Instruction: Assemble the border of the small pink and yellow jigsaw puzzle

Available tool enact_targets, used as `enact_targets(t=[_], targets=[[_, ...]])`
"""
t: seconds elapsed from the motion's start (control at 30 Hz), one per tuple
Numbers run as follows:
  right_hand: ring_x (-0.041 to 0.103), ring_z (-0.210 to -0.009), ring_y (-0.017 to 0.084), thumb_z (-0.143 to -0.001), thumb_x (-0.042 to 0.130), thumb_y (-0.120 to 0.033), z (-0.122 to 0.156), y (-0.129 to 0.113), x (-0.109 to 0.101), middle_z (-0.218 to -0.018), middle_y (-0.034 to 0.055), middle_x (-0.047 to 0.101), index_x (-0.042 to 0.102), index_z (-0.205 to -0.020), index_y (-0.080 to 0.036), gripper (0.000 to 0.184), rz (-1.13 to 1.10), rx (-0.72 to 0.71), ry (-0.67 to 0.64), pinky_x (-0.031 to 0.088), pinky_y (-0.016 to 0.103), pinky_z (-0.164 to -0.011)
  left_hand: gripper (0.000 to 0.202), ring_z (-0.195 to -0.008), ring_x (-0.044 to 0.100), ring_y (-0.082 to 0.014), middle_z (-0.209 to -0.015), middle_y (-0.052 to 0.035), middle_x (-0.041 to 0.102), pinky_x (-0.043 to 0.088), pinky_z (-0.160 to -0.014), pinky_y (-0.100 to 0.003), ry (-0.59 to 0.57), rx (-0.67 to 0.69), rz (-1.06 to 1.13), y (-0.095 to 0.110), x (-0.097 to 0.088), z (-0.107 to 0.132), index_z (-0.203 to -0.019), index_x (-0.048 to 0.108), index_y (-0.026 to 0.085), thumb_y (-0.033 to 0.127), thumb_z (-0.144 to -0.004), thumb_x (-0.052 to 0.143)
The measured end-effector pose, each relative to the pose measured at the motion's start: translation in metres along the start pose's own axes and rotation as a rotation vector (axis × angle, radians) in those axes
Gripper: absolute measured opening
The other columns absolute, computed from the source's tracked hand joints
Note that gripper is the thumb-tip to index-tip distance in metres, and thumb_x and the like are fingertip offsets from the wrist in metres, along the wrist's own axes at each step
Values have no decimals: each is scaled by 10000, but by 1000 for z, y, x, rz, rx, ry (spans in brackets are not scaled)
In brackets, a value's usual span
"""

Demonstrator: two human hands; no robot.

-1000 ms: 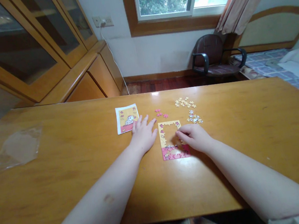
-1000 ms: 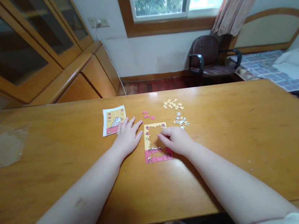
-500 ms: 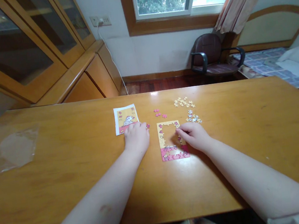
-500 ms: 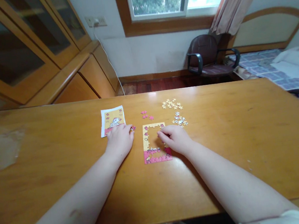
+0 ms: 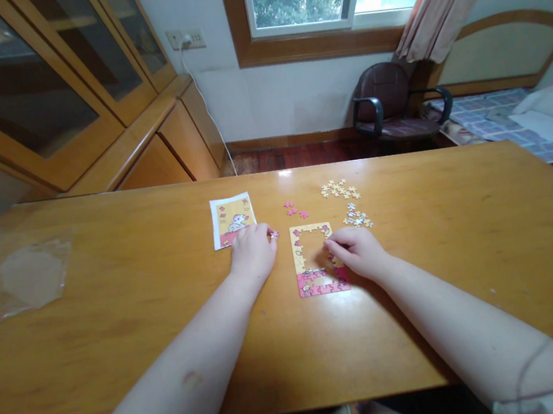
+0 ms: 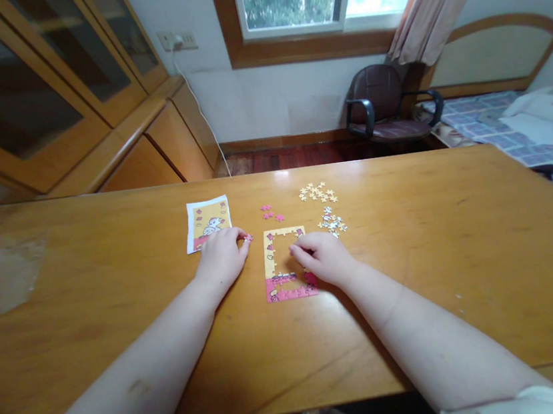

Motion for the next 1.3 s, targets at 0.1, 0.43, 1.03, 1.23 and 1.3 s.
enact_targets(t=[0.1, 0.43, 1.03, 1.23, 1.3], targets=[[556, -646, 130, -910, 443, -322, 0, -1, 0, -676, 35, 637, 633, -665, -179, 341, -10, -15, -2, 400, 246, -659, 142, -913, 595, -257, -900, -74, 687, 454, -812, -393, -4, 39, 62, 4, -1, 1, -899, 637, 198, 243, -848, 513], [586, -685, 129, -886, 508, -310, 0, -4, 7, -760, 27, 681, 684, -837, -199, 214, 9, -22, -44, 418, 245, -680, 175, -908, 619, -177, -946, -44, 682, 500, -862, -356, -92, 249, 635, 32, 4, 13, -959, 669, 193, 234, -855, 534], [570, -615, 118, -868, 577, -368, 5, -20, 10, -710, 21, 685, 706, -972, -216, 225, 144, -143, -68, 391, 228, -638, 248, -647, 591, -92, -766, 19, 599, 515, -644, -253, -284, 56, 1107, 45, 31, 28, -957, 590, 157, 140, -723, 671], [589, -634, 126, -864, 553, -345, 7, -22, 13, -752, 22, 702, 697, -981, -222, 223, 213, -85, -172, 375, 228, -619, 233, -650, 573, -101, -755, 18, 594, 499, -630, -248, -269, 143, 1026, 51, 29, 31, -953, 607, 161, 162, -730, 673], [589, -624, 126, -854, 549, -342, 8, -23, 11, -758, 23, 704, 691, -975, -222, 222, 246, -36, -202, 368, 227, -604, 224, -671, 580, -111, -779, 6, 605, 503, -640, -253, -258, 198, 971, 54, 26, 33, -969, 610, 163, 185, -753, 663]])
Point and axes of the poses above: each hand's wrist, its own z-axis away from the middle knuckle, its own x-axis out of the palm, y = z × x, the point moved 8 cm from there along -z, towards the middle knuckle
